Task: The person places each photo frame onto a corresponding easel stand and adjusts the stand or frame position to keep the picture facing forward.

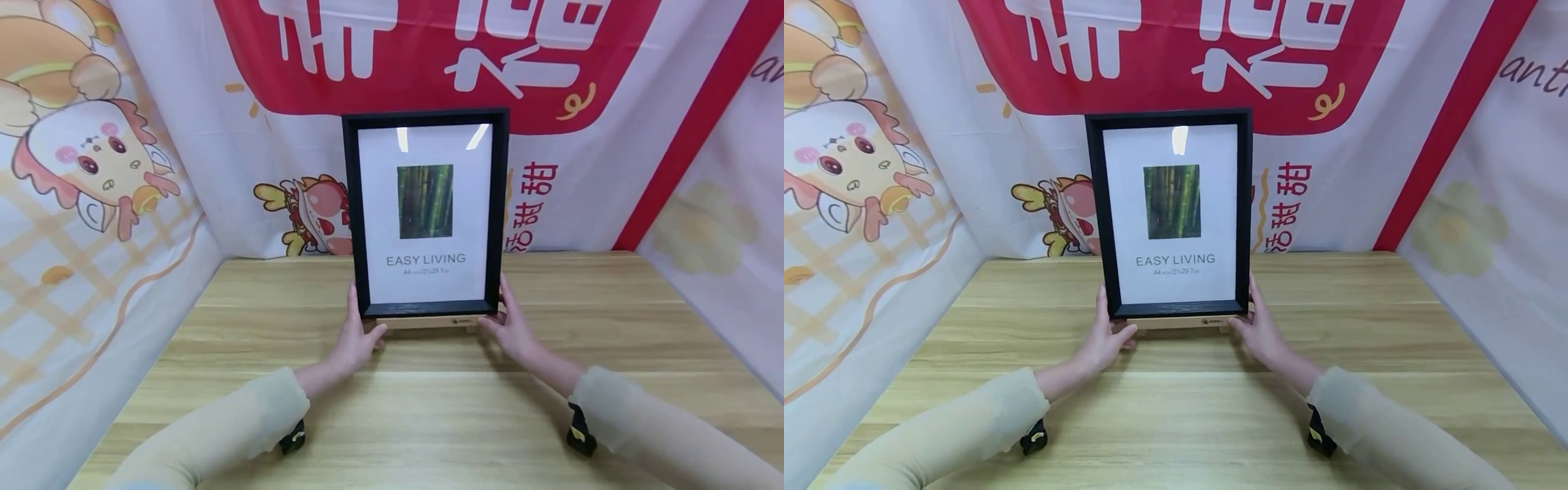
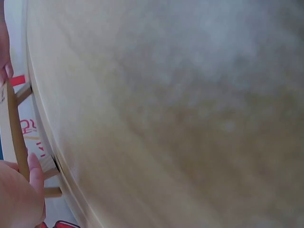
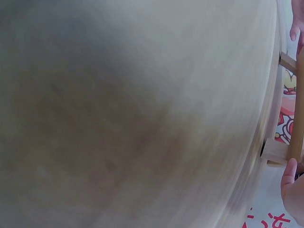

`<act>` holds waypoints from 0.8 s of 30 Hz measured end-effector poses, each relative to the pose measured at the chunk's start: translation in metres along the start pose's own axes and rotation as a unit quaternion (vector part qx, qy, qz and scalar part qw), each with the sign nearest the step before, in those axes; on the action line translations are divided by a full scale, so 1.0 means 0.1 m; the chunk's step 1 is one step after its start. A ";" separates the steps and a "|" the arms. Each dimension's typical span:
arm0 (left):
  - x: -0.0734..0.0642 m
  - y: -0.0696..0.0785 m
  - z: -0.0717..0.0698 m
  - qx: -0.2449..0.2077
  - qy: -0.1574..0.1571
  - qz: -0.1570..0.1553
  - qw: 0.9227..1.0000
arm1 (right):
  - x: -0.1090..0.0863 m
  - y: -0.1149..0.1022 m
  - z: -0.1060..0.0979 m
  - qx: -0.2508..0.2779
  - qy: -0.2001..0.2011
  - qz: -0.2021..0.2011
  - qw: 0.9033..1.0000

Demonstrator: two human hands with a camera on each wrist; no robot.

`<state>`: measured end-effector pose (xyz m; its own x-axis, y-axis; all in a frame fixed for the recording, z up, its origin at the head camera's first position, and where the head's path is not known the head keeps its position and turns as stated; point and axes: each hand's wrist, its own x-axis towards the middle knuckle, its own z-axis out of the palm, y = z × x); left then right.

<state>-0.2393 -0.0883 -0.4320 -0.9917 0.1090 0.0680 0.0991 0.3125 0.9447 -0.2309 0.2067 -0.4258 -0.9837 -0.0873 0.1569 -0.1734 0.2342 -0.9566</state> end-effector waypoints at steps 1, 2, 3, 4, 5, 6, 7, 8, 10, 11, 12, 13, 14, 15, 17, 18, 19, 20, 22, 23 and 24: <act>0.01 0.00 0.00 -0.002 -0.001 0.001 1.000 | -0.01 0.00 0.00 -0.004 0.002 0.001 1.000; 0.03 0.00 -0.01 -0.006 -0.004 0.004 1.000 | -0.01 -0.01 0.00 -0.010 0.005 0.003 1.000; 0.04 0.00 -0.01 -0.008 -0.005 0.005 1.000 | -0.02 -0.01 0.00 -0.017 0.008 0.004 1.000; 0.05 0.00 -0.01 -0.006 -0.005 0.003 1.000 | -0.03 -0.01 0.00 -0.023 0.010 0.006 1.000; 0.06 0.00 0.00 -0.006 -0.007 0.003 1.000 | -0.03 -0.01 0.00 -0.025 0.011 0.007 1.000; 0.06 0.00 0.00 -0.002 -0.009 0.000 1.000 | -0.04 -0.01 0.00 -0.026 0.012 0.008 1.000; 0.07 0.00 0.00 -0.002 -0.010 -0.001 1.000 | -0.04 0.00 0.00 -0.027 0.014 0.009 0.999; 0.07 0.00 0.00 0.000 -0.011 -0.001 1.000 | -0.05 0.00 0.00 -0.027 0.014 0.009 1.000; 0.08 0.00 0.01 0.003 -0.013 -0.001 1.000 | -0.05 0.01 -0.01 -0.023 0.015 0.008 1.000; 0.08 0.01 0.02 0.003 -0.014 -0.001 1.000 | -0.05 0.01 -0.01 -0.020 0.016 0.006 1.000; 0.09 0.01 0.03 0.004 -0.014 0.001 1.000 | -0.05 0.01 -0.02 -0.021 0.018 0.005 1.000; 0.09 0.01 0.03 0.003 -0.014 0.003 1.000 | -0.05 0.01 -0.02 -0.020 0.019 0.003 1.000; 0.09 0.01 0.04 0.003 -0.014 0.002 1.000 | -0.05 0.01 -0.02 -0.021 0.021 0.001 1.000; 0.09 0.01 0.05 0.002 -0.013 0.000 1.000 | -0.06 0.02 -0.03 -0.022 0.023 0.000 1.000; 0.09 0.01 0.06 0.000 -0.013 0.001 1.000 | -0.06 0.02 -0.03 -0.024 0.024 -0.001 0.999; 0.09 0.00 0.06 0.000 -0.013 0.002 1.000 | -0.06 0.03 -0.03 -0.023 0.024 -0.002 0.999; 0.08 -0.01 0.05 0.003 -0.012 0.004 1.000 | -0.07 0.03 -0.03 -0.020 0.022 -0.002 1.000; 0.08 -0.03 0.04 0.006 -0.011 0.012 1.000 | -0.07 0.03 -0.03 -0.019 0.019 -0.001 1.000; 0.06 -0.06 0.00 0.012 -0.013 0.027 0.999 | -0.10 0.04 -0.05 -0.017 0.013 0.002 1.000; 0.05 -0.07 -0.04 0.018 -0.014 0.030 0.999 | -0.12 0.03 -0.07 -0.013 0.011 0.003 1.000; 0.03 -0.08 -0.09 0.028 -0.017 0.034 0.999 | -0.15 0.03 -0.09 -0.009 0.009 0.000 1.000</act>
